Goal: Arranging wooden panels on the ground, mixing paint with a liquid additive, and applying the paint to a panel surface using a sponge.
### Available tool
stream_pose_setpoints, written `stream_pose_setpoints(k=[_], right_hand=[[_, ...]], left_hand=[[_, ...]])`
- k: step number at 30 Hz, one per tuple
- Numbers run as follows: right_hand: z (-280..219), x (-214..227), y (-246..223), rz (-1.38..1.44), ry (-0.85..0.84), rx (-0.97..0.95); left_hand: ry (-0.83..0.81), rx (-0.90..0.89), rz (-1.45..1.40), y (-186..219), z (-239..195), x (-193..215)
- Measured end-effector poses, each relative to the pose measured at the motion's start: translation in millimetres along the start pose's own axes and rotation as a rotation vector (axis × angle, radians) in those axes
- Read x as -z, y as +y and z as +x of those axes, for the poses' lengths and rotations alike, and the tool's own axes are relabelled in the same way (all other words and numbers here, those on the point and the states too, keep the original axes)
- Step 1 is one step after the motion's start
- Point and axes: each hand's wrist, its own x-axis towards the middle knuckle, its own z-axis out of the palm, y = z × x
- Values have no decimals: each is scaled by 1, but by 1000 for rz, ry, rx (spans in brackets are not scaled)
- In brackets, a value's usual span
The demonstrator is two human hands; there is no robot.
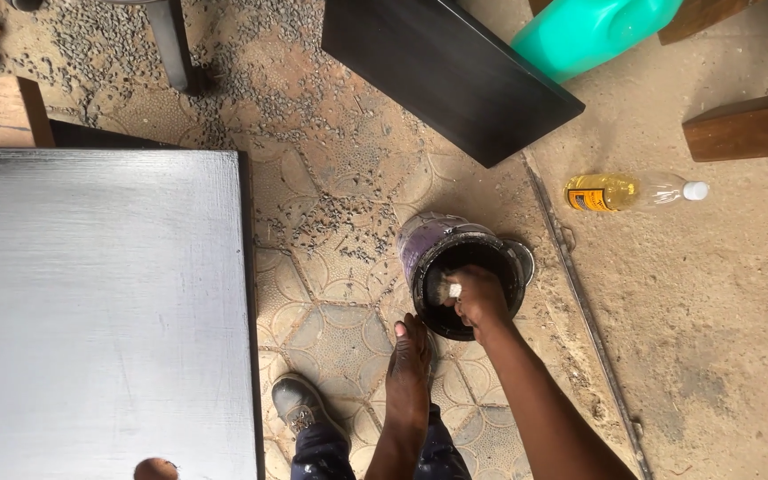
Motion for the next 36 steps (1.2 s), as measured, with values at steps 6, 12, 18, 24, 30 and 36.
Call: stream_pose_setpoints(k=[6,12,18,24,30,36], right_hand=[[5,0,5,-57,-90,-12],[29,33,24,425,-487,-162],[7,9,12,197,-112,-10],[10,8,12,33,-220,16],[26,32,24,339,-417,-257],[-2,-14,-1,-366,-20,145]], left_hand=[[-49,93,-113,1,0,4],[41,36,-208,-5,0,9],[30,28,-207,-7,-1,6],[-47,23,-212,-13,1,11],[9,-29,-301,-23,0,13],[-56,6,-259,-17,-4,11]])
